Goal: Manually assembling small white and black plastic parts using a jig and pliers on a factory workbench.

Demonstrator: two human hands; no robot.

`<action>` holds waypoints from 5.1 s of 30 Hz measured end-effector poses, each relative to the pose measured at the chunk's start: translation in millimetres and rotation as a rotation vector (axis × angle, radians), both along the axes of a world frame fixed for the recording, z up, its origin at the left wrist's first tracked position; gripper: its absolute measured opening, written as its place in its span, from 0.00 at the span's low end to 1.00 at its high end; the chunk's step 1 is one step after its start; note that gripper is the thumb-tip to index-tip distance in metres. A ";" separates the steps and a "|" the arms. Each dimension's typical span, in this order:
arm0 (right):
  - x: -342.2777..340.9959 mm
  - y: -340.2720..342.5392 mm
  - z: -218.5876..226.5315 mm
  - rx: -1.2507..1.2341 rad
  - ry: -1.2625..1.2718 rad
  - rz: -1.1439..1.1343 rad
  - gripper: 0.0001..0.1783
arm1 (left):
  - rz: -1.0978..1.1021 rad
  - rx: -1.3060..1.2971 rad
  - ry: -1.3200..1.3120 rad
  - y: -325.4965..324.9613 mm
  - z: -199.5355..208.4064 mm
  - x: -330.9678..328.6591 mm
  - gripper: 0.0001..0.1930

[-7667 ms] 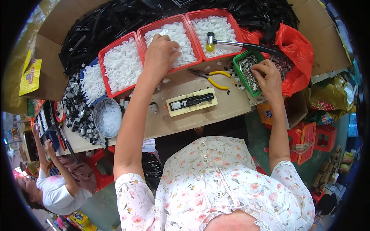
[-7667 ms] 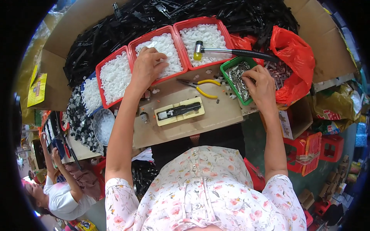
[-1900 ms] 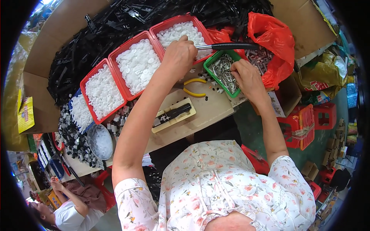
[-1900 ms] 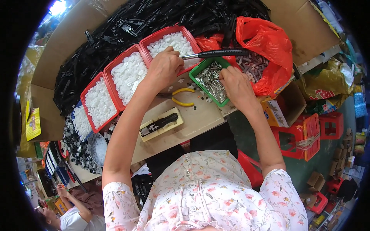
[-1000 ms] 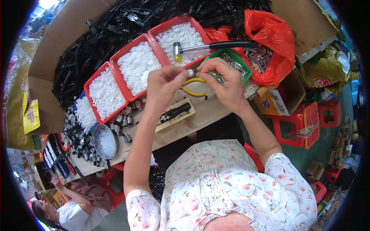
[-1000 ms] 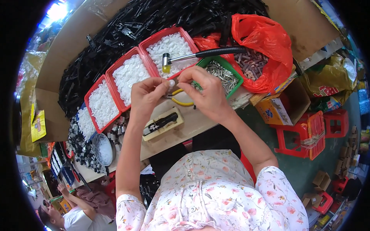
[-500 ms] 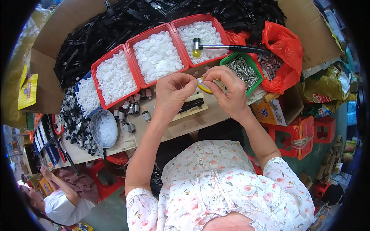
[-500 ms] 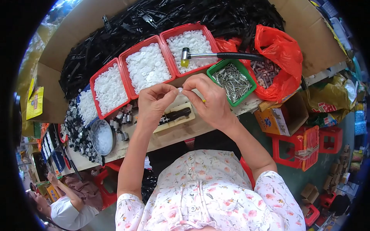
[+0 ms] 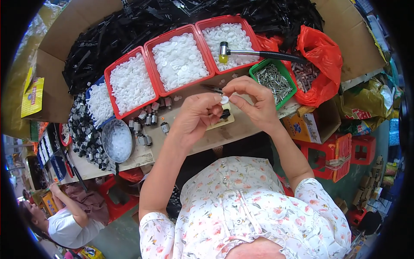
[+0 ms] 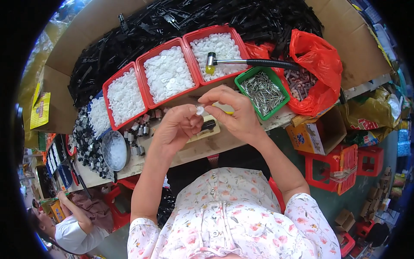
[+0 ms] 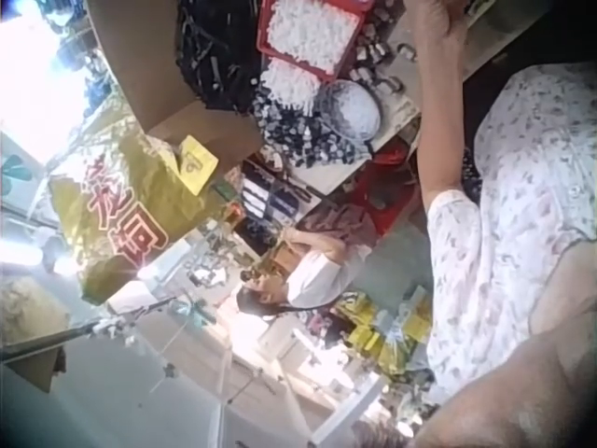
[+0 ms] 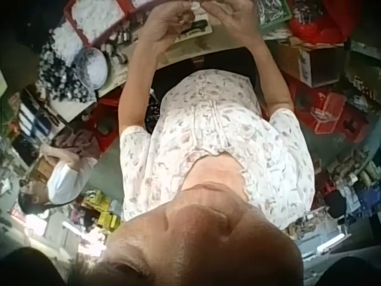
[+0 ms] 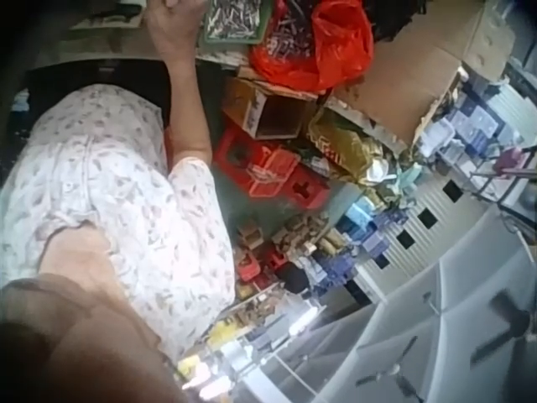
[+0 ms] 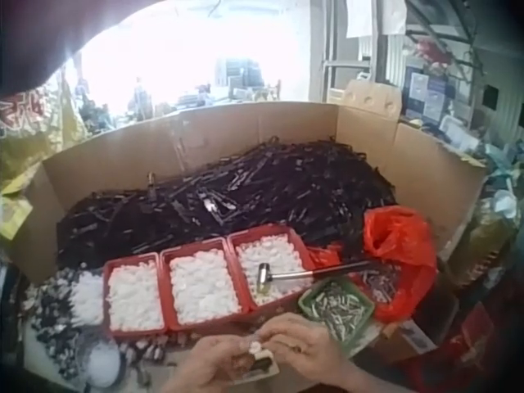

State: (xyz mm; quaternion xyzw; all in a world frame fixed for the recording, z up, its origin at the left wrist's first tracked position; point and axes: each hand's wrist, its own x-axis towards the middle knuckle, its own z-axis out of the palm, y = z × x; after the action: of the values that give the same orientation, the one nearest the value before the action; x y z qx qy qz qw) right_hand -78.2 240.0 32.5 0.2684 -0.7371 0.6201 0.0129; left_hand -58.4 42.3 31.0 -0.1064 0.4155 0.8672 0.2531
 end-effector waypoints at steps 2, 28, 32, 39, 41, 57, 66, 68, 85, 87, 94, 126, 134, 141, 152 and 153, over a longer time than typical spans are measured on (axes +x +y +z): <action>0.4 2.8 -6.0 -0.044 -0.038 0.037 0.09 | -0.053 0.166 -0.057 1.3 -5.8 4.2 0.06; 15.1 -23.5 22.3 0.397 0.551 -0.034 0.09 | 0.284 -0.434 0.579 -2.8 -22.0 44.6 0.15; 14.1 -20.5 14.7 0.266 0.441 -0.008 0.08 | 0.293 -0.617 0.709 -2.4 -19.5 46.3 0.14; 23.0 -16.4 -0.4 0.116 0.169 -0.050 0.08 | 0.279 -0.364 0.445 1.3 -22.8 47.2 0.13; 26.1 -17.5 -1.2 0.097 0.146 -0.038 0.08 | 0.291 -0.400 0.550 2.3 -25.6 48.8 0.14; 23.1 -34.7 -21.5 0.521 0.401 0.054 0.10 | 0.383 -1.479 1.248 -27.0 -49.6 78.3 0.19; 19.2 -38.4 -25.6 0.579 0.378 0.136 0.08 | 0.287 -1.593 1.285 -24.3 -61.9 81.1 0.18; 15.2 -36.5 -26.8 0.553 0.364 0.153 0.08 | 0.267 -1.617 1.298 -23.2 -62.0 79.9 0.19; 28.4 -27.7 -40.6 0.581 0.436 0.081 0.12 | 0.162 -1.750 1.375 -23.5 -60.0 77.4 0.17; 27.2 -24.2 -40.2 0.574 0.478 0.066 0.13 | 0.158 -1.760 1.402 -24.0 -61.6 76.6 0.17; -3.6 97.2 4.9 0.575 0.348 -0.424 0.10 | 0.149 -1.733 1.366 -23.3 -56.0 77.8 0.16; -27.5 189.6 -7.3 0.751 0.151 -0.521 0.11 | 0.530 -1.951 1.039 -174.5 4.7 12.8 0.11; -17.0 181.0 6.3 0.657 0.056 -0.539 0.13 | 0.541 -2.030 0.958 -208.3 8.7 -13.5 0.05; -9.0 179.8 8.6 0.608 0.045 -0.502 0.12 | 0.567 -2.129 0.844 -247.2 19.2 -4.4 0.06; -17.4 141.2 21.9 0.600 0.050 -0.447 0.10 | 0.454 -2.057 0.845 -248.8 13.5 -16.9 0.09; -17.4 136.7 24.5 0.603 0.053 -0.447 0.10 | 0.441 -2.053 0.873 -249.5 10.1 -22.8 0.10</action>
State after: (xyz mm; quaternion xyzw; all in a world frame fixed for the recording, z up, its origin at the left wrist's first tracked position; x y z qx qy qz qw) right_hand -95.6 376.6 57.0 0.1086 -0.9263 0.3500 0.0875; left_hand -81.2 -207.3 41.1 -0.0230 0.9544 0.1056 -0.2783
